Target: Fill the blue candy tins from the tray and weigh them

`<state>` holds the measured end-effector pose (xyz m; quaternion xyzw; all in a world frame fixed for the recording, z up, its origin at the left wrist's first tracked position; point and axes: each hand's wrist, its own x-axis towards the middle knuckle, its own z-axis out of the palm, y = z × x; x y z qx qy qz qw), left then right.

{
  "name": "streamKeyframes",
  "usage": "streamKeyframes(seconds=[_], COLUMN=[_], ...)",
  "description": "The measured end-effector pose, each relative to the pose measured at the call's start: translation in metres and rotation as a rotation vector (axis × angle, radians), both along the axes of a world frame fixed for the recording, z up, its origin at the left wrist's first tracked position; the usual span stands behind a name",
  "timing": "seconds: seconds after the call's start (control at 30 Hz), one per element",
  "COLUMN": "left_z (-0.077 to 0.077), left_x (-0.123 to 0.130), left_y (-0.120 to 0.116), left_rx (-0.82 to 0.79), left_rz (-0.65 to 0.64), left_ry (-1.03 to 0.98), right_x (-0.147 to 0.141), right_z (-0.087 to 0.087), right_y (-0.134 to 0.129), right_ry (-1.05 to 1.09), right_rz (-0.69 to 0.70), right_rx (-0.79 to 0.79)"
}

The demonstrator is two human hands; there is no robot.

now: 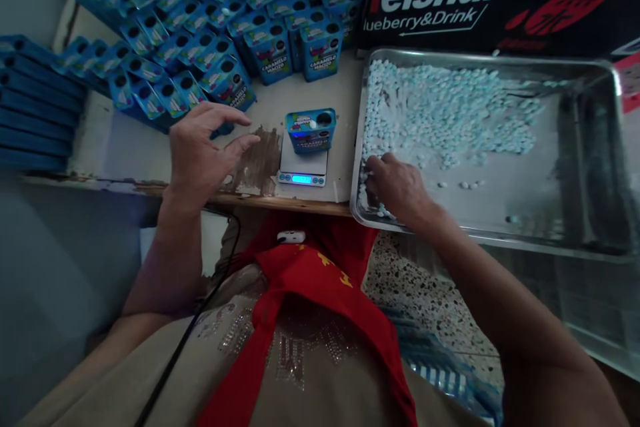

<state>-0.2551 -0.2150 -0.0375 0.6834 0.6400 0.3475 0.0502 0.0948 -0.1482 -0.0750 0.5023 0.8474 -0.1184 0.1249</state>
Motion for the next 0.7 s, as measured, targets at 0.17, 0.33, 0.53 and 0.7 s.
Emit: streamKeyframes(seconds=[0.17,0.33,0.53,0.7], left_z=[0.021,0.032,0.025,0.011], left_x=[0.026,0.045,0.047,0.052], left_y=[0.031,0.062,0.073,0.094], left_rx=[-0.116,-0.206,-0.245,-0.203], left_rz=[-0.082,-0.243,-0.307,-0.388], left_ry=[-0.018,-0.037,-0.050,-0.096], right_x=[0.018,0.033,0.024,0.017], right_z=[-0.008,-0.004,-0.003,-0.004], right_y=[0.022,0.031,0.029,0.029], right_ry=[0.582,1.089,1.157,1.143], right_rz=[-0.459,-0.854,-0.810,-0.823], right_rx=[-0.160,-0.403,-0.535,-0.538])
